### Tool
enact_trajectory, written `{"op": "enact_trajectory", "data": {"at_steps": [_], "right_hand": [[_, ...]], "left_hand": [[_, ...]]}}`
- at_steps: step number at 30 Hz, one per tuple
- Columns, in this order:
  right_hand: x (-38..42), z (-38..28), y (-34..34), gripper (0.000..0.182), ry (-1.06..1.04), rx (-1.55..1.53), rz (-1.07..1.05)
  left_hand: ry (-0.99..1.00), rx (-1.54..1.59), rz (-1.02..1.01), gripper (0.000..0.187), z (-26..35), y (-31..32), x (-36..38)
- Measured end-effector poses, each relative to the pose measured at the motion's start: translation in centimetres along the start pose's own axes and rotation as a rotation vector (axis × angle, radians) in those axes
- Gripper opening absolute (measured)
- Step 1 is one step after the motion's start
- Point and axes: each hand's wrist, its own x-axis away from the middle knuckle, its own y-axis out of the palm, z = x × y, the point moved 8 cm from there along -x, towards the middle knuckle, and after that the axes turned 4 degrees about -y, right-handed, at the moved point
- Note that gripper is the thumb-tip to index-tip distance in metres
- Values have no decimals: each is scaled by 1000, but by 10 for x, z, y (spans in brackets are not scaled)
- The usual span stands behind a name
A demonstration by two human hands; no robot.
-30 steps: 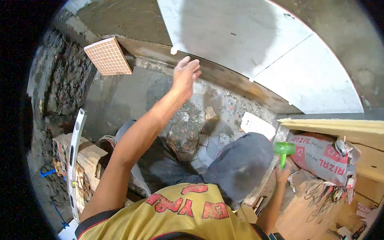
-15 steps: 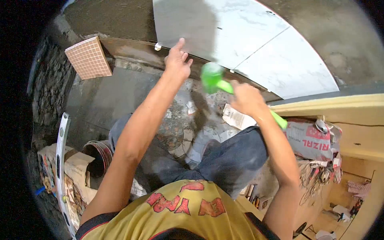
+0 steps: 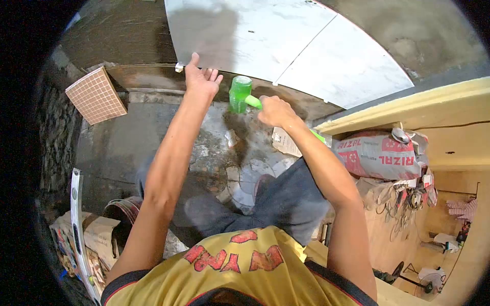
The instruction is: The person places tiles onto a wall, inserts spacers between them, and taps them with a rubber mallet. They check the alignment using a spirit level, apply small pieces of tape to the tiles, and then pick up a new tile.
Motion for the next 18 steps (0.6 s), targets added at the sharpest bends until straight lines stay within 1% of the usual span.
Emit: {"op": "enact_trajectory", "data": {"at_steps": [2, 5, 7, 10, 13, 18], "right_hand": [[-2, -2, 1, 36, -17, 1, 13], [-3, 2, 6, 35, -38, -22, 31], [-5, 1, 5, 35, -28, -43, 32], [-5, 0, 2, 36, -65, -36, 114], [-2, -6, -5, 36, -57, -66, 96], [7, -15, -23, 35, -69, -9, 134]], "left_hand": [[10, 7, -42, 96, -1, 0, -2], [26, -41, -59, 102, 0, 4, 1], [4, 7, -43, 98, 0, 5, 3], [4, 17, -32, 95, 0, 6, 4], [13, 34, -60, 94, 1, 11, 8], [9, 78, -67, 88, -1, 12, -2]]}}
